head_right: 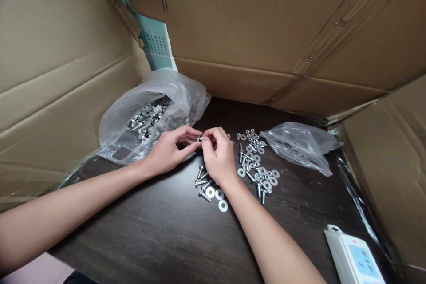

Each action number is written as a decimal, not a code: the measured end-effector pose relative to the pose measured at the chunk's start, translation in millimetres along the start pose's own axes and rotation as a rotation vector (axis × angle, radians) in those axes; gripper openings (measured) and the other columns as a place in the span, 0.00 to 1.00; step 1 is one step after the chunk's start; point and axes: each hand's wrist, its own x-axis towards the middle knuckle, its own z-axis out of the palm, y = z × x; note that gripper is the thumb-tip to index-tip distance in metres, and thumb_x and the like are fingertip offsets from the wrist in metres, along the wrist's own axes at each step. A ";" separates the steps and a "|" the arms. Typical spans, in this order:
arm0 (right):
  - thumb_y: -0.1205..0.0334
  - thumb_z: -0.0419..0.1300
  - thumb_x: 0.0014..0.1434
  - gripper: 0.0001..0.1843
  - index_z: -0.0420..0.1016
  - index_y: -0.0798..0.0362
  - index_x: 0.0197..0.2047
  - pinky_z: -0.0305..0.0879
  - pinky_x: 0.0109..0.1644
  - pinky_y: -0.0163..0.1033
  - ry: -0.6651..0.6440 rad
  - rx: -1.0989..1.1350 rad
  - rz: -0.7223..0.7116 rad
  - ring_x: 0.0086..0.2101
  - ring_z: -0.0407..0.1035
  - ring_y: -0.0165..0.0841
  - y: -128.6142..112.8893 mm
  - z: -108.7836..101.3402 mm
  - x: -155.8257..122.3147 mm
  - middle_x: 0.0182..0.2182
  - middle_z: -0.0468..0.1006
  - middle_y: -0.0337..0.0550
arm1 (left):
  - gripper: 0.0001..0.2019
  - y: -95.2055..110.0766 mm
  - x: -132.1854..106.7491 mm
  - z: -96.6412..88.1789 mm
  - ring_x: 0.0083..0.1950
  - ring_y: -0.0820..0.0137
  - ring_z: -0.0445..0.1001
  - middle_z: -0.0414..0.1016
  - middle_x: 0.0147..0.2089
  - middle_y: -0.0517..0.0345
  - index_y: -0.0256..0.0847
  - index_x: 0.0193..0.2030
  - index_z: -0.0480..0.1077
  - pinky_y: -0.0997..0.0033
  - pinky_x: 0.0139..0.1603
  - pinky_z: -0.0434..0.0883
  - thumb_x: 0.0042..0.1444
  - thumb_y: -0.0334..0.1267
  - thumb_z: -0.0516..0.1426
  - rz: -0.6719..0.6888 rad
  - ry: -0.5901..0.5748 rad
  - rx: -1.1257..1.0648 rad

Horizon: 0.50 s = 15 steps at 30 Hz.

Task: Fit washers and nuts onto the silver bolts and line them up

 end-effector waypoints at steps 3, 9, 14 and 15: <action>0.63 0.54 0.65 0.08 0.68 0.50 0.32 0.64 0.38 0.40 -0.004 -0.059 -0.033 0.33 0.67 0.34 -1.0 0.7 0.5 0.32 0.71 0.40 | 0.08 -0.6 0.3 0.4 0.42 0.68 0.84 0.85 0.44 0.54 0.39 0.48 0.74 0.67 0.48 0.82 0.62 0.34 0.62 -0.021 0.004 0.001; 0.62 0.52 0.68 0.11 0.65 0.49 0.31 0.61 0.38 0.39 -0.006 -0.136 -0.056 0.32 0.65 0.34 -2.7 2.2 0.9 0.30 0.70 0.39 | 0.06 -0.4 1.4 0.5 0.38 0.69 0.82 0.84 0.39 0.57 0.39 0.43 0.75 0.70 0.41 0.80 0.61 0.37 0.63 -0.057 0.018 0.013; 0.58 0.51 0.70 0.18 0.60 0.49 0.26 0.56 0.33 0.38 -0.051 -0.101 0.013 0.27 0.61 0.32 -0.8 2.2 3.1 0.24 0.66 0.36 | 0.06 0.0 2.1 0.1 0.35 0.71 0.80 0.83 0.37 0.57 0.39 0.44 0.76 0.73 0.36 0.78 0.60 0.37 0.63 -0.033 0.015 0.036; 0.57 0.51 0.70 0.20 0.59 0.49 0.25 0.54 0.32 0.38 -0.055 -0.088 0.031 0.26 0.60 0.31 -0.3 2.2 3.5 0.22 0.64 0.35 | 0.07 0.0 2.1 0.0 0.34 0.71 0.80 0.82 0.36 0.58 0.39 0.44 0.75 0.74 0.35 0.78 0.60 0.37 0.63 -0.027 0.010 0.036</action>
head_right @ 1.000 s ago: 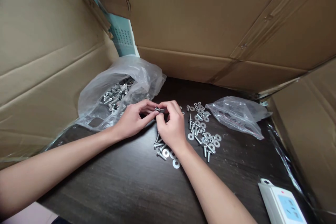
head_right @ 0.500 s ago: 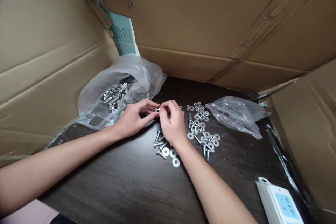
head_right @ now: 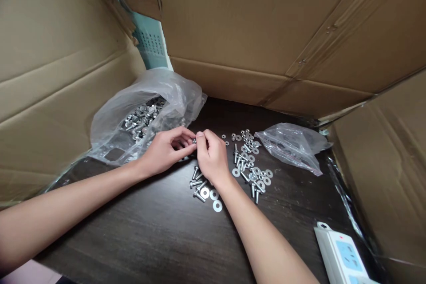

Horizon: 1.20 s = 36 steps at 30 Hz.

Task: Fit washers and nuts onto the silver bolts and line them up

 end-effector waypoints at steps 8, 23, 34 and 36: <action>0.48 0.54 0.69 0.28 0.57 0.50 0.19 0.45 0.26 0.37 0.028 0.094 0.095 0.22 0.51 0.28 2.8 0.7 0.0 0.18 0.54 0.33 | 0.09 1.3 -1.0 0.2 0.34 0.72 0.79 0.81 0.36 0.57 0.38 0.46 0.76 0.75 0.33 0.76 0.60 0.37 0.63 0.028 -0.003 0.014; 0.62 0.52 0.59 0.08 0.63 0.49 0.27 0.56 0.33 0.38 -0.046 0.071 0.012 0.27 0.61 0.32 -1.7 -4.5 0.4 0.24 0.66 0.36 | 0.09 -0.1 -1.0 1.1 0.35 0.72 0.79 0.81 0.35 0.58 0.37 0.45 0.76 0.75 0.36 0.77 0.58 0.33 0.63 0.017 0.014 -0.007; 0.40 0.48 0.68 0.31 0.55 0.50 0.19 0.46 0.28 0.39 -0.045 0.051 0.109 0.22 0.52 0.29 -0.5 0.0 -1.6 0.18 0.56 0.35 | 0.09 2.3 -0.6 0.1 0.36 0.72 0.78 0.78 0.40 0.54 0.37 0.45 0.75 0.76 0.33 0.77 0.57 0.32 0.63 0.092 0.043 0.042; 0.40 0.48 0.68 0.32 0.55 0.49 0.18 0.46 0.28 0.39 -0.051 0.053 0.131 0.21 0.53 0.29 -0.3 -0.3 -2.1 0.17 0.56 0.35 | 0.09 2.7 -1.4 0.6 0.37 0.72 0.79 0.79 0.41 0.55 0.38 0.45 0.75 0.76 0.34 0.77 0.57 0.32 0.63 0.093 0.036 0.038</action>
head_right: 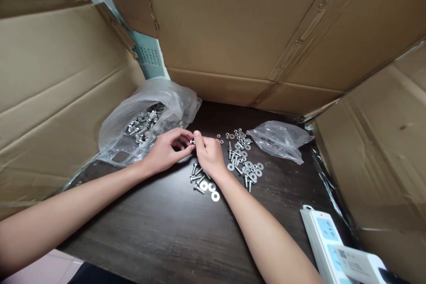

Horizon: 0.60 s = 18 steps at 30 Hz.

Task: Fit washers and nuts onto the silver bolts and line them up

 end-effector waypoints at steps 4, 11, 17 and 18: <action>0.46 0.48 0.68 0.27 0.59 0.50 0.20 0.50 0.30 0.39 0.006 0.005 -0.021 0.24 0.59 0.32 -2.2 -2.0 -1.4 0.18 0.62 0.37 | 0.09 -0.2 -0.2 0.4 0.37 0.71 0.80 0.81 0.40 0.56 0.39 0.45 0.75 0.75 0.36 0.78 0.58 0.34 0.63 -0.032 -0.027 -0.016; 0.62 0.52 0.58 0.06 0.63 0.49 0.29 0.56 0.36 0.38 0.010 0.035 -0.134 0.29 0.63 0.34 -4.4 -4.7 -0.6 0.26 0.68 0.37 | 0.08 -3.0 1.0 0.8 0.40 0.70 0.82 0.83 0.40 0.56 0.39 0.45 0.76 0.74 0.38 0.77 0.58 0.35 0.63 -0.088 -0.027 -0.038; 0.58 0.50 0.64 0.13 0.61 0.49 0.27 0.54 0.34 0.38 0.007 0.003 -0.096 0.28 0.61 0.33 -3.1 -3.9 0.0 0.24 0.66 0.36 | 0.09 -3.1 0.6 1.4 0.38 0.69 0.81 0.83 0.40 0.55 0.39 0.44 0.75 0.73 0.37 0.77 0.57 0.36 0.64 -0.089 -0.058 -0.039; 0.58 0.50 0.65 0.14 0.61 0.49 0.27 0.54 0.33 0.38 0.009 -0.003 -0.098 0.28 0.61 0.33 -3.0 -3.7 -0.1 0.24 0.66 0.36 | 0.09 -3.0 0.4 1.4 0.38 0.69 0.81 0.82 0.40 0.55 0.39 0.44 0.75 0.73 0.37 0.77 0.57 0.36 0.64 -0.092 -0.057 -0.043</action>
